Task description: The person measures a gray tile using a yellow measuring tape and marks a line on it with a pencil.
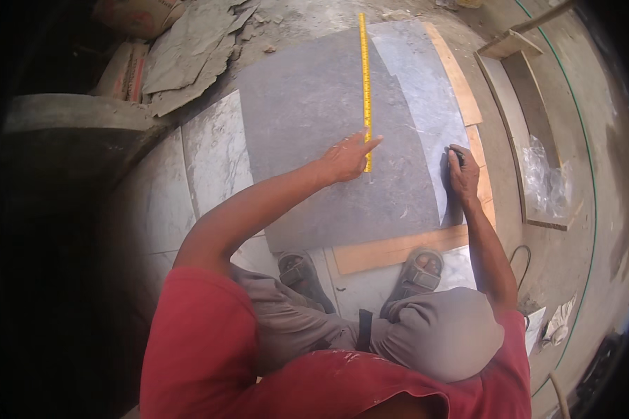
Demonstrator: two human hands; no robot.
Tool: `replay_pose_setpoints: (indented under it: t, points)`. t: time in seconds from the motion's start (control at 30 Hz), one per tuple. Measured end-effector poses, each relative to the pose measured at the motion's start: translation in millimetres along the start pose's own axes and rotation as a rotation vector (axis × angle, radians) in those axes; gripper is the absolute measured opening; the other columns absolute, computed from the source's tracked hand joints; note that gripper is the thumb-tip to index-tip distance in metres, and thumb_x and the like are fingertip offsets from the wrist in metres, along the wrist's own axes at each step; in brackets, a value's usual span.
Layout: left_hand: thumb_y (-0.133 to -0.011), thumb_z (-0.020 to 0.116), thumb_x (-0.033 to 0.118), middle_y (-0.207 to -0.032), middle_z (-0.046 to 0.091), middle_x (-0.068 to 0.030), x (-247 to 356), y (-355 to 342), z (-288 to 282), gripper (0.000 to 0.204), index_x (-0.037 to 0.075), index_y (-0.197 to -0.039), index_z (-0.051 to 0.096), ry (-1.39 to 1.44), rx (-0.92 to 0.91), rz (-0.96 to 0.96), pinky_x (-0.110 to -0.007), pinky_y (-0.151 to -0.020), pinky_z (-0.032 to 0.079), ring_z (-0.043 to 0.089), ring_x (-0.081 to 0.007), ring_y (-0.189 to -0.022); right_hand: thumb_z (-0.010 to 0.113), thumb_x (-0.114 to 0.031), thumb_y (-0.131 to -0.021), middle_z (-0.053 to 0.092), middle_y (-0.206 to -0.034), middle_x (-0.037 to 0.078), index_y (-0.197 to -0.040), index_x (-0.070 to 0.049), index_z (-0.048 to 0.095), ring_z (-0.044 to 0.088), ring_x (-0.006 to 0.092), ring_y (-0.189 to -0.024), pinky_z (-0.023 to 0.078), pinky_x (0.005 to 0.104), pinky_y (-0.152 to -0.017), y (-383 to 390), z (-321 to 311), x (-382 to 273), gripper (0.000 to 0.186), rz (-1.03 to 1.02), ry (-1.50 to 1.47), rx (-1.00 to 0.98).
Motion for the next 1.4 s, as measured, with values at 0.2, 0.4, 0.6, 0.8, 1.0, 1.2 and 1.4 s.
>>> replay_pose_setpoints:
  t: [0.2, 0.4, 0.6, 0.8, 1.0, 1.2, 1.4]
  points:
    - [-0.096, 0.052, 0.033, -0.149, 0.038, -0.0217, -24.7, 164.2, -24.1, 0.056, 0.009, -0.145, 0.041, 0.405, -0.222, -0.012, -0.045, -0.109, 0.037, 0.042, -0.0367, -0.135, 0.061, -0.018, -0.095, 0.071, -0.096, 0.011, -0.111, 0.000, 0.066, 0.066, 0.0175, -0.090, 0.051, 0.0304, -0.080, 2.3, 10.7, -34.1, 0.025, -0.123, 0.170, -0.413]
    - [-0.100, 0.051, 0.026, -0.126, 0.062, -0.0117, -58.0, 393.6, 101.6, 0.041, 0.000, -0.131, 0.055, 1.516, 0.360, -0.458, -0.032, -0.102, 0.041, 0.056, -0.0206, -0.120, 0.062, -0.001, -0.086, 0.065, -0.085, 0.014, -0.097, 0.000, 0.061, 0.066, 0.0264, -0.074, 0.052, 0.0352, -0.067, 55.9, 114.7, -221.3, 0.011, -0.559, 0.287, -1.070]
    - [-0.098, 0.053, 0.024, -0.119, 0.065, -0.0146, 45.4, 536.7, 267.8, 0.037, -0.002, -0.124, 0.059, 1.560, 0.580, -1.169, -0.032, -0.098, 0.045, 0.060, -0.0215, -0.112, 0.064, 0.002, -0.082, 0.064, -0.086, 0.017, -0.094, 0.003, 0.059, 0.065, 0.0349, -0.080, 0.052, 0.0408, -0.068, 136.8, 254.1, -289.7, 0.013, -0.976, 0.292, -1.526]
    - [-0.091, 0.059, 0.027, -0.105, 0.067, -0.0161, 152.4, 604.3, 358.2, 0.027, 0.004, -0.104, 0.065, 0.887, 0.562, -1.201, -0.036, -0.084, 0.051, 0.064, -0.0320, -0.099, 0.061, 0.000, -0.085, 0.063, -0.086, 0.018, -0.093, 0.004, 0.058, 0.063, 0.0347, -0.077, 0.050, 0.0410, -0.067, 230.9, 327.4, -293.6, 0.008, -0.906, 0.238, -1.671]
    - [-0.089, 0.060, 0.024, -0.100, 0.069, -0.0123, 168.4, 623.4, 445.6, 0.026, 0.003, -0.103, 0.066, 1.742, 0.538, -1.773, -0.036, -0.074, 0.050, 0.066, -0.0211, -0.088, 0.063, 0.000, -0.086, 0.061, -0.084, 0.015, -0.092, 0.002, 0.056, 0.061, 0.0314, -0.075, 0.049, 0.0401, -0.067, 185.5, 293.4, -266.2, 0.009, -0.803, 0.290, -1.701]
    - [-0.098, 0.054, 0.026, -0.104, 0.068, -0.0078, -57.8, 644.3, 342.3, 0.028, 0.002, -0.109, 0.063, 1.342, 0.372, -1.317, -0.033, -0.082, 0.049, 0.062, -0.0181, -0.093, 0.060, -0.013, -0.093, 0.062, -0.077, 0.016, -0.094, 0.001, 0.058, 0.063, 0.0263, -0.072, 0.049, 0.0422, -0.066, 99.6, 232.9, -240.5, 0.014, -0.342, 0.733, -1.447]
    - [-0.100, 0.054, 0.024, -0.115, 0.064, -0.0086, -206.9, 326.2, 22.6, 0.030, 0.002, -0.118, 0.061, 0.804, 0.253, -0.782, -0.034, -0.096, 0.043, 0.058, -0.0204, -0.108, 0.059, -0.004, -0.091, 0.064, -0.089, 0.013, -0.116, -0.003, 0.056, 0.062, 0.0235, -0.079, 0.052, 0.0355, -0.074, 112.7, -24.3, -134.2, 0.025, 0.066, 0.463, -0.872]
Point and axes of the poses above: each hand's wrist, its own y-axis away from the middle knuckle, its own z-axis out of the palm, x = y × z, the point moved 7 cm from there along -y, towards the middle knuckle
